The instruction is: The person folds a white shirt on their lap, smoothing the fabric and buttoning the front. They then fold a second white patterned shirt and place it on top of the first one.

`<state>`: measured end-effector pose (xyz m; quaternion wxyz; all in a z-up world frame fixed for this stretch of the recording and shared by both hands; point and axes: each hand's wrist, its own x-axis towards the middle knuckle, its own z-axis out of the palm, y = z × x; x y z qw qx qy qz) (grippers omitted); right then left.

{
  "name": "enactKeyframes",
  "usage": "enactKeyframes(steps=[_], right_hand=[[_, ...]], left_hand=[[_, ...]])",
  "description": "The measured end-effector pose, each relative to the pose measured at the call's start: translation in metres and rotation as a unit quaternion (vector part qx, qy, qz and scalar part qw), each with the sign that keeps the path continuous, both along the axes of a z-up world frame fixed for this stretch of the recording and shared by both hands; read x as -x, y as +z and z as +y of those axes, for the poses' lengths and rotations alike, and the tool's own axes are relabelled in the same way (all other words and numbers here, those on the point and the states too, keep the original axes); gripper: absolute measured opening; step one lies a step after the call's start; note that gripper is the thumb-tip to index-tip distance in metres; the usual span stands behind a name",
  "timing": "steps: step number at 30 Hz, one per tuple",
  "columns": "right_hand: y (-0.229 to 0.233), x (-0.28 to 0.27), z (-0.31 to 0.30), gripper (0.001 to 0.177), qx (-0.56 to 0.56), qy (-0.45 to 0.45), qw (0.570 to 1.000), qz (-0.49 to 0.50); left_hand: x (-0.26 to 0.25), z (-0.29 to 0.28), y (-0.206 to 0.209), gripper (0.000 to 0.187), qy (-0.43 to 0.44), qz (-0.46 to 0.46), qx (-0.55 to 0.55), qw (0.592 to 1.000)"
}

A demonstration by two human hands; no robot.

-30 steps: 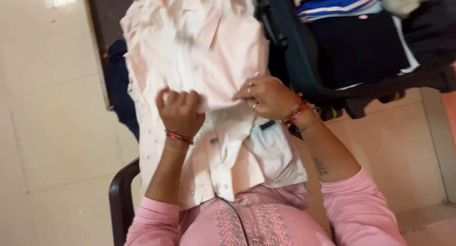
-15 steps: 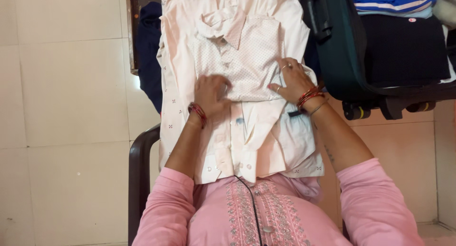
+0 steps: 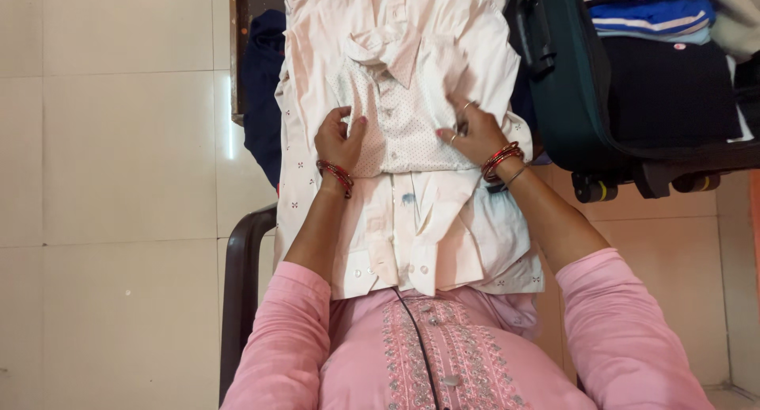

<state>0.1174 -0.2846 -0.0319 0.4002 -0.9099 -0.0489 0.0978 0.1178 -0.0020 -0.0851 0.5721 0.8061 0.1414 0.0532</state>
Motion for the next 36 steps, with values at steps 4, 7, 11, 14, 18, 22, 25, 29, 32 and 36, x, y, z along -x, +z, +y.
enactKeyframes(steps=[4,7,11,14,18,22,25,29,32,36], right_hand=[[-0.002,0.006,0.0,0.047,-0.009,0.015,1.0,0.005],[-0.001,0.0,-0.013,0.029,-0.202,0.032,0.979,-0.01],[0.023,-0.002,-0.041,0.027,-0.333,-0.035,0.94,0.063],[0.057,0.008,-0.06,0.025,-0.445,-0.008,0.887,0.123],[0.092,0.023,-0.06,0.019,-0.537,0.084,0.839,0.008],[0.114,0.03,-0.034,0.041,-0.608,0.059,0.779,-0.14],[0.091,0.014,-0.036,0.054,-0.687,0.026,0.726,-0.031],[-0.026,-0.003,-0.039,0.041,-0.524,-0.237,0.817,0.044],[-0.085,0.016,-0.039,0.039,-0.511,-0.202,0.836,-0.01],[-0.073,0.038,-0.037,0.036,-0.517,-0.177,0.837,-0.021]], left_hand=[[0.006,0.003,-0.007,0.021,-0.023,-0.03,0.108,0.993],[0.006,0.003,-0.018,0.017,-0.045,-0.071,0.187,0.979],[0.011,0.006,-0.01,0.032,-0.114,-0.06,0.382,0.915],[0.015,0.007,0.026,0.052,-0.167,-0.039,0.431,0.886],[0.004,0.01,0.097,0.069,-0.203,-0.087,0.356,0.908],[-0.014,0.024,0.128,0.072,-0.271,-0.247,0.39,0.845],[-0.06,0.012,0.095,0.08,-0.187,-0.334,0.044,0.923],[-0.031,0.004,0.014,0.096,-0.087,0.007,-0.089,0.992],[0.014,0.007,-0.007,0.091,-0.081,-0.041,-0.126,0.988],[0.021,0.014,-0.009,0.077,-0.076,-0.11,-0.106,0.985]])
